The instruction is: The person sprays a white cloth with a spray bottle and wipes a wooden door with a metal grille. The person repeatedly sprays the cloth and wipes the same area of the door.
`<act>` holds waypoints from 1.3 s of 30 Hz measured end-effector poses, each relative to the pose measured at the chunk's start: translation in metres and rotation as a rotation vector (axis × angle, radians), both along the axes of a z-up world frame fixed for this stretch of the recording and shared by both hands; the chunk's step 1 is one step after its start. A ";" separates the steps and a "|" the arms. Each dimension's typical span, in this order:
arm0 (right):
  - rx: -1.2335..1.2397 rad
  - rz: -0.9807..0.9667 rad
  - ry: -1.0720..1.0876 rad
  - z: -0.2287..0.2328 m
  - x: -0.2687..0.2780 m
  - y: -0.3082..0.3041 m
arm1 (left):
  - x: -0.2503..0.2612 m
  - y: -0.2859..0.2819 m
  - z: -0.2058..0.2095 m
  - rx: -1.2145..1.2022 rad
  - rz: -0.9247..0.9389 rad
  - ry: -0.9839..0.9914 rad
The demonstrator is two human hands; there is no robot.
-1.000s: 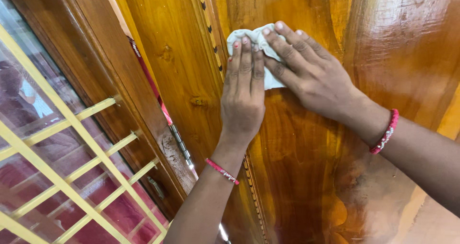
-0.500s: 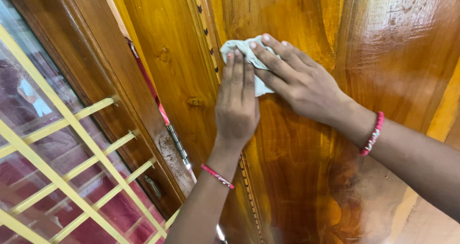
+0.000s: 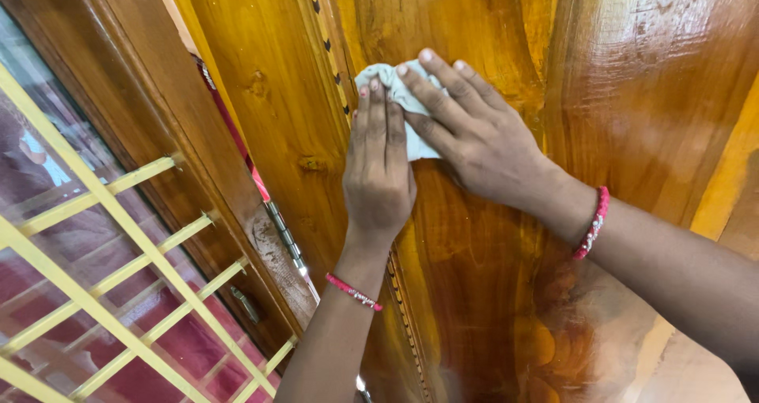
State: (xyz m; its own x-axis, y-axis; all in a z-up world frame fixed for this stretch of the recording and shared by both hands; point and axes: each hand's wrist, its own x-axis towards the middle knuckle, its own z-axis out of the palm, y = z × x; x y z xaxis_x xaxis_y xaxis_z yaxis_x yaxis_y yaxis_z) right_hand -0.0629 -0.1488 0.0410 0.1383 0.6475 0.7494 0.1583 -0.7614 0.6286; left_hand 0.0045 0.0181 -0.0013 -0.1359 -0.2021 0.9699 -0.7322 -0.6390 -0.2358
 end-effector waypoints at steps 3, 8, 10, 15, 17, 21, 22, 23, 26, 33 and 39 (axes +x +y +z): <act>-0.011 -0.015 0.045 -0.011 -0.005 -0.005 | -0.002 0.000 -0.012 0.002 -0.019 -0.004; 0.000 -0.026 -0.031 -0.011 -0.004 -0.027 | -0.001 -0.023 -0.013 0.046 0.035 -0.034; 0.031 -0.020 -0.029 -0.003 -0.005 -0.033 | 0.008 -0.030 -0.001 0.022 0.127 -0.092; -0.009 -0.049 -0.073 0.013 -0.002 -0.019 | 0.019 -0.017 0.018 0.015 0.195 -0.134; -0.045 -0.043 -0.066 0.012 -0.003 -0.013 | 0.011 -0.004 0.010 0.034 0.181 -0.091; -0.110 -0.058 -0.002 0.004 -0.010 -0.019 | 0.003 -0.008 -0.004 0.020 0.148 -0.082; -0.129 -0.058 0.011 0.003 -0.012 -0.024 | 0.001 -0.012 -0.006 0.028 0.148 -0.086; -0.153 -0.090 -0.024 0.004 -0.013 -0.030 | 0.001 -0.016 -0.008 0.033 0.149 -0.090; -0.192 -0.145 -0.094 0.017 -0.012 -0.040 | 0.007 -0.028 0.000 0.054 0.113 -0.118; -0.171 -0.167 -0.139 0.037 -0.010 -0.024 | 0.018 -0.008 0.028 0.034 0.198 -0.184; -0.206 -0.117 -0.067 0.016 -0.016 -0.031 | 0.002 -0.007 0.002 0.027 0.150 -0.170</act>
State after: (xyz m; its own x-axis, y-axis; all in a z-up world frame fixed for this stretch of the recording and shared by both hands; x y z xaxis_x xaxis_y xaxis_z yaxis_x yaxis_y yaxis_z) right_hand -0.0790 -0.1797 0.0575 0.1754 0.7700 0.6135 0.0292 -0.6269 0.7785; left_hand 0.0069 0.0113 0.0011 -0.2636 -0.2584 0.9294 -0.5774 -0.7296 -0.3666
